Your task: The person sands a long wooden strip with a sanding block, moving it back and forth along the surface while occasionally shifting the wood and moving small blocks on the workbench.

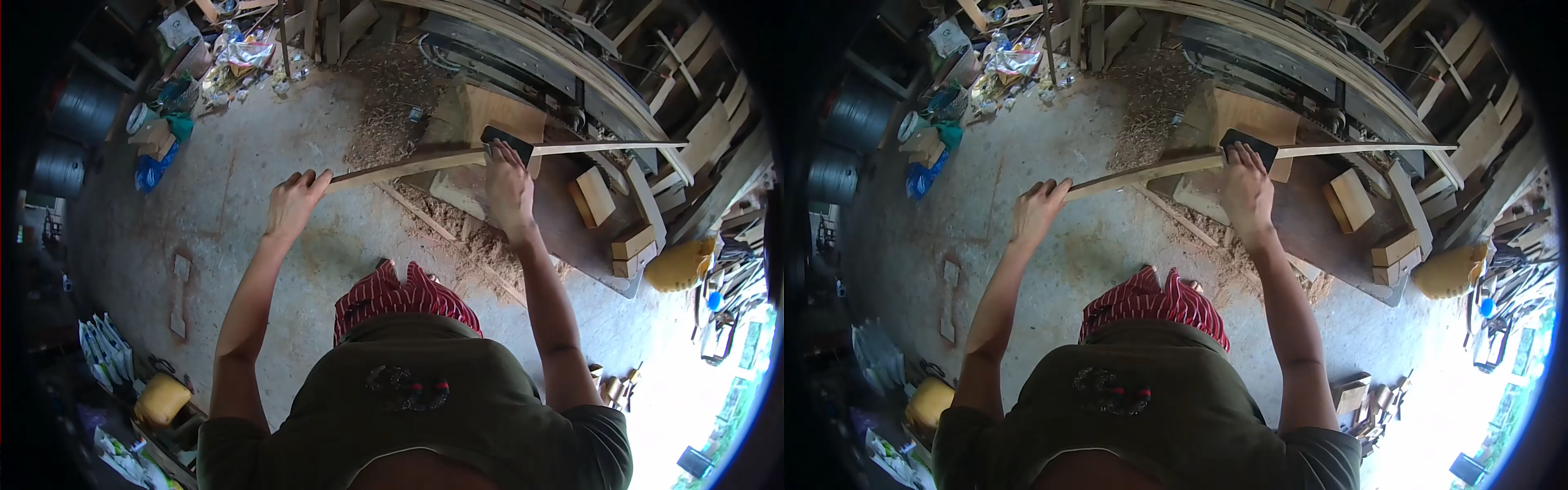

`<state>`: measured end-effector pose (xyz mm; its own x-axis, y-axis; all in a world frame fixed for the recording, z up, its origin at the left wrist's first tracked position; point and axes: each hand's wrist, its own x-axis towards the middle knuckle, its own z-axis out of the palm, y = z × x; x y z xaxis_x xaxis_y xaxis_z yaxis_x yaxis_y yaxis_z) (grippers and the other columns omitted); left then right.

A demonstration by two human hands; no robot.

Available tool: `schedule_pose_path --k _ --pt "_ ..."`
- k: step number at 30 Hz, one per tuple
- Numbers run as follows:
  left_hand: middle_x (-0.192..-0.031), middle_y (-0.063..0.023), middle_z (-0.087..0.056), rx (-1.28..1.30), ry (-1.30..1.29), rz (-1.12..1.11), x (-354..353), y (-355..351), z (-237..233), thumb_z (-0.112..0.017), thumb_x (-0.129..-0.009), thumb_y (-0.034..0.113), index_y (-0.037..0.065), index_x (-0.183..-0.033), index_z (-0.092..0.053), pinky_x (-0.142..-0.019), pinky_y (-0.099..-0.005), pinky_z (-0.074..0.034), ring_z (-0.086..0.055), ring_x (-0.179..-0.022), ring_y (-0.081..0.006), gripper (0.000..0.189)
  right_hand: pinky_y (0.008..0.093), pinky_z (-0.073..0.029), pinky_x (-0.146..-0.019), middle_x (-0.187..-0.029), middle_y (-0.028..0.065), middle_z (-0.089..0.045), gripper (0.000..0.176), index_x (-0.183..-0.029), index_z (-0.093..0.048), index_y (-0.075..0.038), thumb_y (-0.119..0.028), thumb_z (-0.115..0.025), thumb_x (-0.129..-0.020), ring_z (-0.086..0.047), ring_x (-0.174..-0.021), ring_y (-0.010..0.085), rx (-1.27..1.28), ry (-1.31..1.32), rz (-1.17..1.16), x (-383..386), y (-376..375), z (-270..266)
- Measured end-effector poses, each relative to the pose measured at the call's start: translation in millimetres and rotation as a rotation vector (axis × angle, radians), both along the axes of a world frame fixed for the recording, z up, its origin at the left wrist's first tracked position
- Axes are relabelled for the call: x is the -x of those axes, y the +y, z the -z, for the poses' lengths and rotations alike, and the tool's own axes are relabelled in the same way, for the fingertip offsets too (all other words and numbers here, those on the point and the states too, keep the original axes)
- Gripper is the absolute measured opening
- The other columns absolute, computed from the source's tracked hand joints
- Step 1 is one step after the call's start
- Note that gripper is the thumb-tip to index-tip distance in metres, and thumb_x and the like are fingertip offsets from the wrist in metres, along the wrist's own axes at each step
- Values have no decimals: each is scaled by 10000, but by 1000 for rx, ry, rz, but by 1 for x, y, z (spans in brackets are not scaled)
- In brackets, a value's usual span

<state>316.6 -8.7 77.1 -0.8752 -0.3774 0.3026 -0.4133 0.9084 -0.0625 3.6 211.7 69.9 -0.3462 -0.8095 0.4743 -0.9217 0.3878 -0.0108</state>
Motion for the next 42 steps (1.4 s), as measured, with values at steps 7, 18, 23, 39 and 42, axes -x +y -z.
schedule_pose_path --k 7,18,23,39,42 --pt "-816 -29 -599 11 1 12 3 -3 1 -729 -758 170 161 -1070 -574 -588 -355 -562 -641 -736 -220 348 300 -553 -808 -1076 113 -651 268 -1102 -604 5 -96 -503 -875 -647 -1002 192 122 146 -407 -137 -75 -3" --pt "-840 -32 -569 16 63 34 5 1 -3 -752 -741 196 171 -1088 -605 -619 -354 -558 -626 -759 -222 378 340 -480 -1010 -1239 176 -608 351 -1178 -600 47 -25 -523 -843 -584 -1170 233 -368 -115 42 -56 -21 -35" --pt "-846 -31 -570 -16 16 48 13 -6 -10 -747 -750 199 169 -1097 -625 -628 -360 -561 -624 -762 -227 369 364 -424 -1069 -1330 175 -559 459 -1281 -520 40 -26 -502 -827 -540 -1250 275 -57 -114 -345 -146 -68 -5" --pt "-866 -41 -590 -66 74 11 18 -3 -14 -779 -712 151 130 -1078 -648 -656 -375 -543 -615 -774 -244 389 368 -246 -1185 -1392 152 -521 476 -1343 -490 25 -88 -438 -883 -443 -1341 248 -107 -112 -270 -122 -60 -4" --pt "-841 -43 -588 -76 110 15 18 -3 -11 -773 -735 209 124 -1043 -657 -645 -375 -542 -617 -772 -240 339 376 -261 -1176 -1398 155 -517 541 -1364 -489 0 -71 -528 -829 -427 -1357 242 -134 -129 -110 -62 -21 5"
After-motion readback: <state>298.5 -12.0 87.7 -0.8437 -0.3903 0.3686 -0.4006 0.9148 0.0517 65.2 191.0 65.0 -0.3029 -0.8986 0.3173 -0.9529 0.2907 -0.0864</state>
